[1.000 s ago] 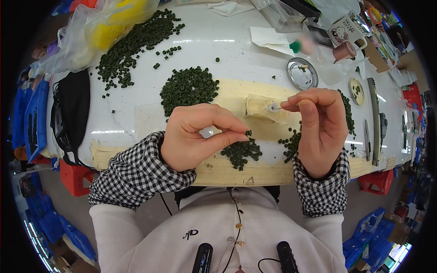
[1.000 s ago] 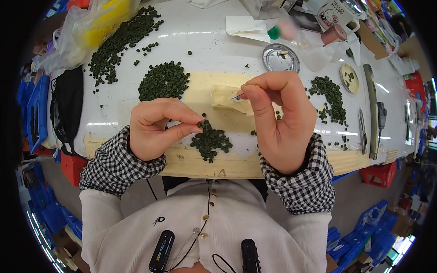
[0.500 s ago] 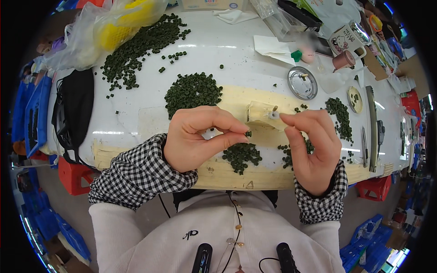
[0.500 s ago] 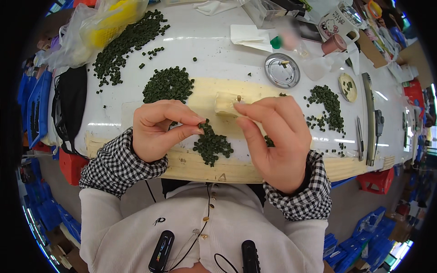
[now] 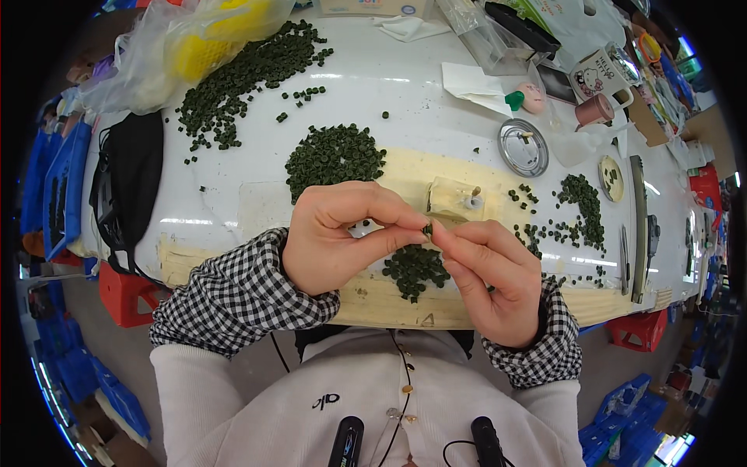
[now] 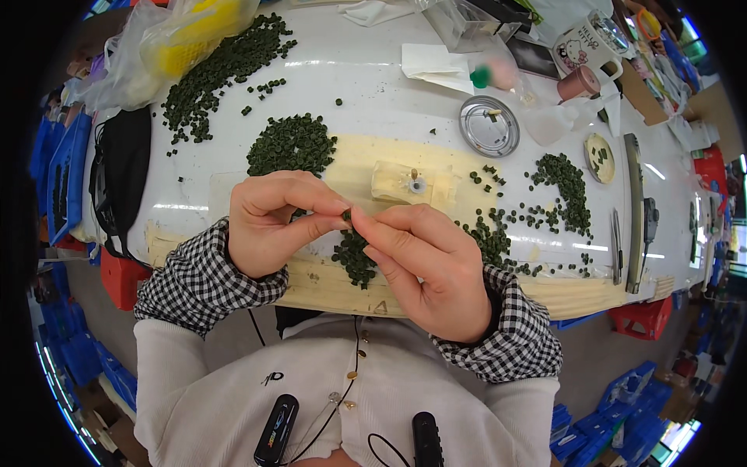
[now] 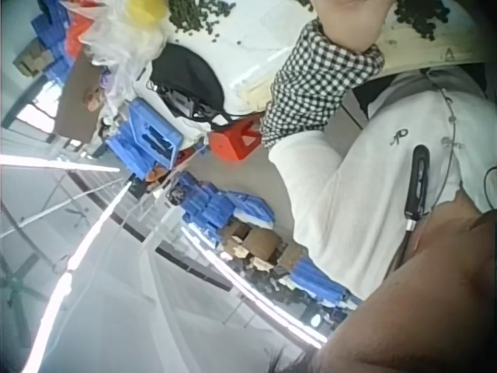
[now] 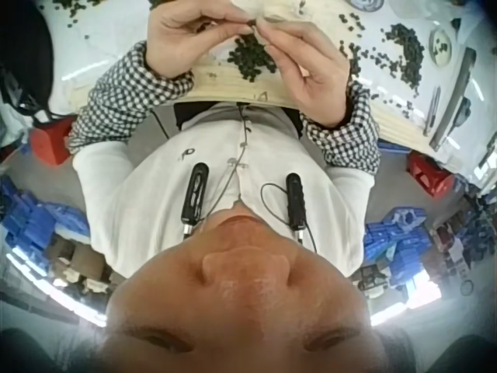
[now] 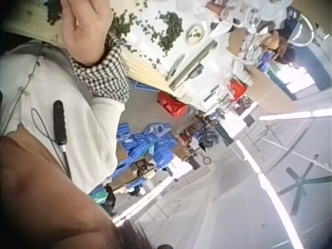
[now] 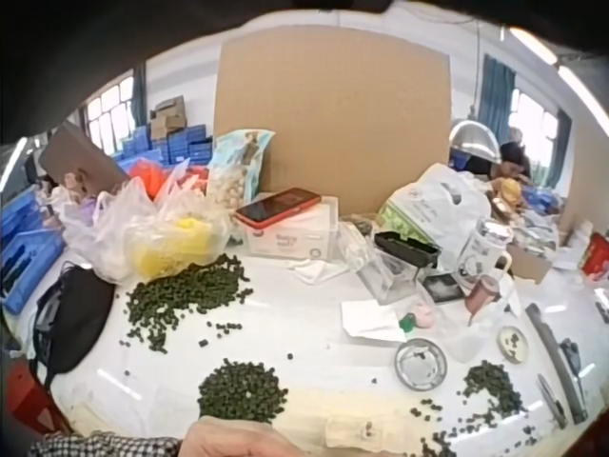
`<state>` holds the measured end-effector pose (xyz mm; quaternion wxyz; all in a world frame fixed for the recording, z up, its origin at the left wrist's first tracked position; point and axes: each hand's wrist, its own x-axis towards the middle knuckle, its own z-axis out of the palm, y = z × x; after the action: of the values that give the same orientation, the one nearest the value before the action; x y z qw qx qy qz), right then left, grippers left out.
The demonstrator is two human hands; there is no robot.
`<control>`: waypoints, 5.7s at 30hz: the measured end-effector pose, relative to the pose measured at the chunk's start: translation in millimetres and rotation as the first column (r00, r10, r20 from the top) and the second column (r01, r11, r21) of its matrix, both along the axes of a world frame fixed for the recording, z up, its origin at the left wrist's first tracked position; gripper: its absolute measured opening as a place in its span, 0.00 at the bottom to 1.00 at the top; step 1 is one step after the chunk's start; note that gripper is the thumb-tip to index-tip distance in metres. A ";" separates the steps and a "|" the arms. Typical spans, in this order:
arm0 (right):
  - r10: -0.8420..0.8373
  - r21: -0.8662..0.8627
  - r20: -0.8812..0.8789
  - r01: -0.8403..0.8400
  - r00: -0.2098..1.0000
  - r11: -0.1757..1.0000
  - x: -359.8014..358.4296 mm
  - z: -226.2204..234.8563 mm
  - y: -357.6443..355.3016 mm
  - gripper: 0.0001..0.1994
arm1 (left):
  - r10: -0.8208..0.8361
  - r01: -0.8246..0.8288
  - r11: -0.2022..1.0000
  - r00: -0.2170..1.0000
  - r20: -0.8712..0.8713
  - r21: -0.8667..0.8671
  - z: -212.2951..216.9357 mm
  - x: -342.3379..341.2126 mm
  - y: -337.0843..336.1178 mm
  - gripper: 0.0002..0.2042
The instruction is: Inspecting and sorting small green plastic toy components on a workbench.
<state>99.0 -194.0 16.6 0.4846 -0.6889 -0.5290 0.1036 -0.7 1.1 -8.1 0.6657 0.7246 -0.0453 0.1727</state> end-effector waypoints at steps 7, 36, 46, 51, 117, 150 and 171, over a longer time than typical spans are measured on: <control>0.028 -0.010 -0.074 -0.029 0.997 1.000 1.0 -2.7 0.2 0.18 | 0.009 -0.009 0.998 1.000 0.010 0.063 -0.9 -0.8 1.3 0.09; -0.315 -0.009 0.049 0.316 0.948 0.949 16.9 9.4 -19.6 0.08 | -0.071 0.088 0.987 0.989 -0.127 0.135 5.5 -0.1 4.4 0.09; -0.269 -0.251 0.481 0.425 0.834 0.870 31.5 -11.7 -37.6 0.06 | -0.015 0.079 0.908 0.988 -0.156 0.412 5.6 5.1 1.1 0.08; -0.260 -0.245 0.498 0.422 0.827 0.873 32.1 -18.1 -36.6 0.06 | 0.201 -0.130 0.828 0.977 -0.072 0.545 15.5 9.0 23.4 0.06; -0.034 0.017 -0.619 0.056 0.785 0.998 -0.7 -10.7 10.7 0.07 | -0.107 0.051 0.943 0.983 -0.152 -0.329 8.0 -4.3 -4.6 0.10; 0.017 0.035 -0.187 -0.010 0.982 0.999 4.2 -6.1 9.7 0.16 | -0.007 -0.068 0.940 0.976 -0.220 -0.334 12.5 -2.8 -2.5 0.08; 0.089 0.054 -0.401 -0.073 0.912 0.996 3.3 -5.4 7.6 0.16 | 0.029 -0.029 0.999 1.000 -0.003 0.023 6.4 -2.4 5.5 0.11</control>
<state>102.3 -186.4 11.2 0.5913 -0.6210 -0.4479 0.2532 -3.1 6.5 -1.7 0.6549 0.7330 -0.0356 0.1804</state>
